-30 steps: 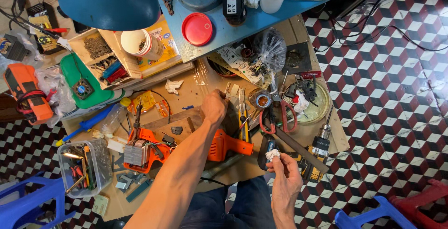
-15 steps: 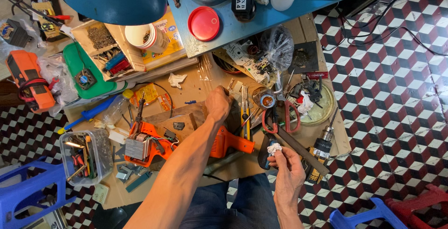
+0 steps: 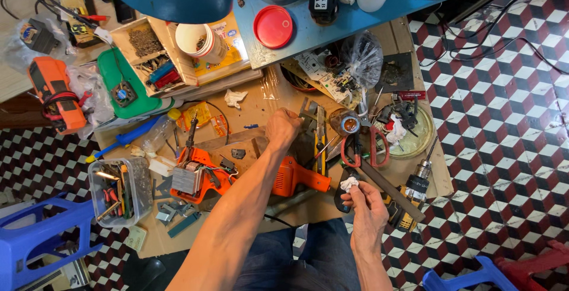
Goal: The person works at a cluttered workbench, handling a small motor or transformer, applying liquid from a bottle, and wiping the component with a cloth. They repeatedly pick up and set down tools and parts while cleaning and inspecting the device.
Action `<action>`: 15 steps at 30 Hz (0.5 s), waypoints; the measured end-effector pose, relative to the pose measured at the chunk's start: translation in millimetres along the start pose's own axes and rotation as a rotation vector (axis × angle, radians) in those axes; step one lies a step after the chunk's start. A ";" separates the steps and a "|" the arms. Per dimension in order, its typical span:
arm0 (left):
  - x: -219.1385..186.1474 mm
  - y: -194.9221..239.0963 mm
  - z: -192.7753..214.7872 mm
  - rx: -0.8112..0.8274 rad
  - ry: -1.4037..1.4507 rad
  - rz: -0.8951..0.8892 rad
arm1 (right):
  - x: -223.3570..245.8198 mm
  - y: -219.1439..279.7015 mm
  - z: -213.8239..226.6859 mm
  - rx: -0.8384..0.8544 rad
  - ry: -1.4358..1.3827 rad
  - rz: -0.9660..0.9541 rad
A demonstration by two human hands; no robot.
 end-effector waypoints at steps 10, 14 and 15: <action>-1.7 69.9 18.8 -0.142 0.531 -0.054 | 35.6 10.2 -58.8 0.123 0.193 0.194; -18.5 127.6 22.2 -0.040 0.692 -0.157 | 69.8 18.7 -88.1 0.090 0.512 0.482; -22.6 139.1 24.4 -0.033 0.659 -0.164 | 76.6 19.4 -93.0 0.091 0.586 0.546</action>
Point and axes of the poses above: each hand's wrist, its own y-axis away from the middle knuckle, its own z-axis out of the back of the hand, x = y × z, the point moved 2 cm from there along -y, towards the middle knuckle, and after that the axes turned 10 degrees about x, right-handed, at the moved point
